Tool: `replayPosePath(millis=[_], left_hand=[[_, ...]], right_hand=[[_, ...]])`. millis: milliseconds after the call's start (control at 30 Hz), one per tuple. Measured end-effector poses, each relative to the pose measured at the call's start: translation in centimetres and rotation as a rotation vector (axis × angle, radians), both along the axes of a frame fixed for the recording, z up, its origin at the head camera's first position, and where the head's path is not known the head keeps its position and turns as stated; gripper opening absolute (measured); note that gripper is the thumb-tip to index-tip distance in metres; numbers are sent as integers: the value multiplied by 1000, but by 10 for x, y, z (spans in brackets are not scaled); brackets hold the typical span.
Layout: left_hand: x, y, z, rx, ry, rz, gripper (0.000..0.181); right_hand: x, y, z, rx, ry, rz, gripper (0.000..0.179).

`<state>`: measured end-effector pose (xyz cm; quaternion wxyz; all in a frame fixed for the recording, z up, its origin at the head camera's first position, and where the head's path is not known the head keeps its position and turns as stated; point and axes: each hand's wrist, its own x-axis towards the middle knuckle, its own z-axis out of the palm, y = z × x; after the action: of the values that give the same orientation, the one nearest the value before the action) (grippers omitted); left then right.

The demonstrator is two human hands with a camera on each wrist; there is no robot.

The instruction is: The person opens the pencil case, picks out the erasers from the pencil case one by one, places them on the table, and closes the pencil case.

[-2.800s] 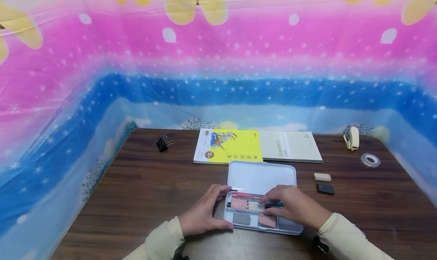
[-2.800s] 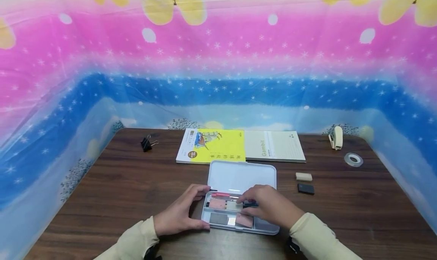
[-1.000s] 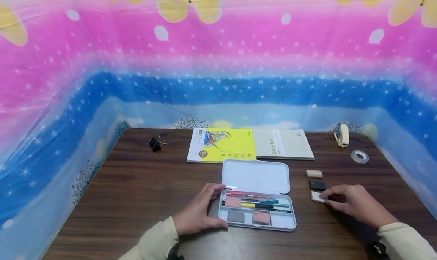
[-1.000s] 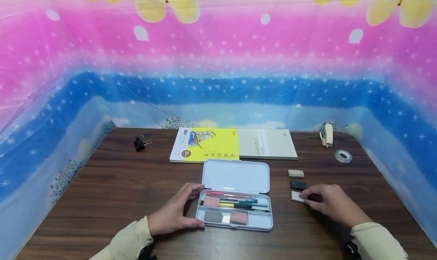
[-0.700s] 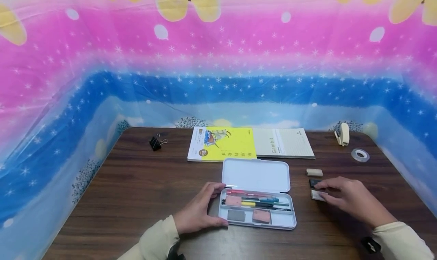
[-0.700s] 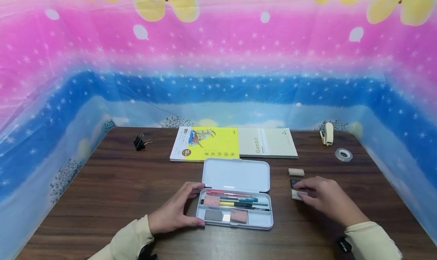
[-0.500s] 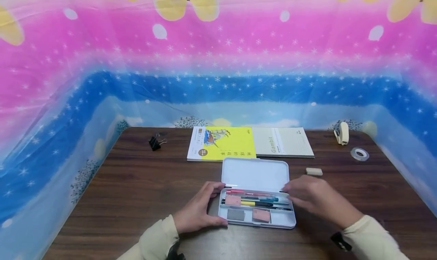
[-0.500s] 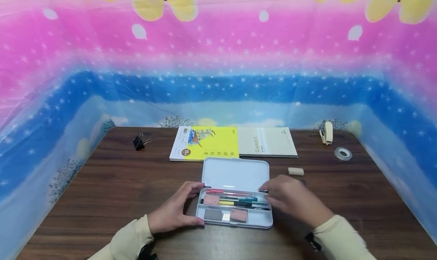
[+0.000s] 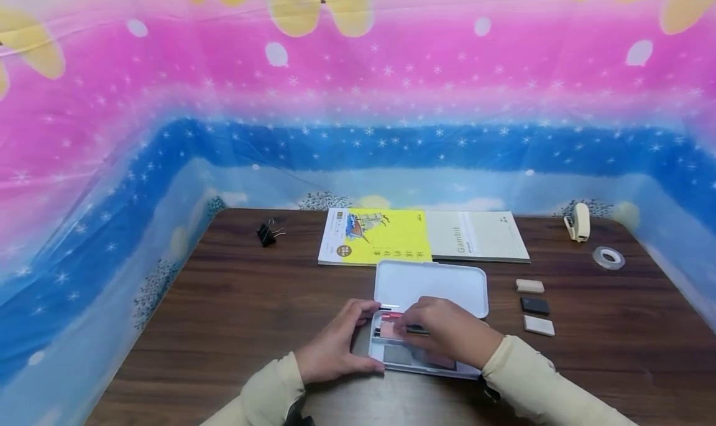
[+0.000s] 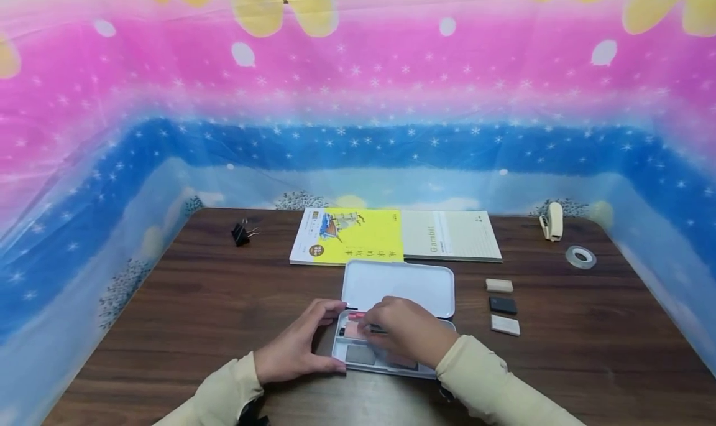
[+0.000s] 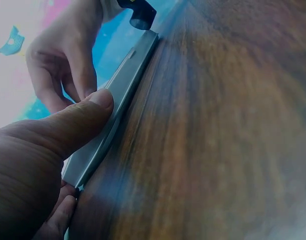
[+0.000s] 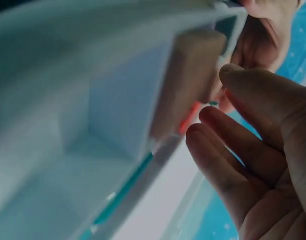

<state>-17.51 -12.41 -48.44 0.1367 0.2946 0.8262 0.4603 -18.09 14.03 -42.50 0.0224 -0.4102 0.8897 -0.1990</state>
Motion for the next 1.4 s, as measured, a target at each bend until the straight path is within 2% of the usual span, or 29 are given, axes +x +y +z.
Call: replayPosePath(millis=[167, 400, 633, 767, 900, 1033, 1200, 1300, 1400], left_hand=[[-2, 3, 2, 10, 1, -17, 93], [-5, 6, 5, 10, 16, -19, 94], [-5, 6, 5, 2, -9, -13, 91], [-5, 7, 4, -1, 11, 0, 92], [-3, 7, 1, -13, 20, 10, 95], [-1, 6, 1, -16, 4, 14, 97], [-2, 2, 1, -8, -12, 13, 96], [-2, 1, 0, -15, -2, 14, 96], [-2, 1, -1, -27, -2, 13, 96]], right_hand=[[-3, -2, -2, 32, -34, -29, 13], [-7, 1, -3, 19, -43, -44, 15], [-7, -4, -1, 38, 11, -40, 15], [-6, -5, -2, 37, 47, -43, 15], [-5, 9, -4, -14, 79, -54, 16], [-11, 53, 3, -76, 102, -119, 22], [-24, 141, 14, -107, 182, -288, 31], [-27, 198, 12, -73, 191, -431, 31], [-27, 246, 1, -7, 201, -542, 29]])
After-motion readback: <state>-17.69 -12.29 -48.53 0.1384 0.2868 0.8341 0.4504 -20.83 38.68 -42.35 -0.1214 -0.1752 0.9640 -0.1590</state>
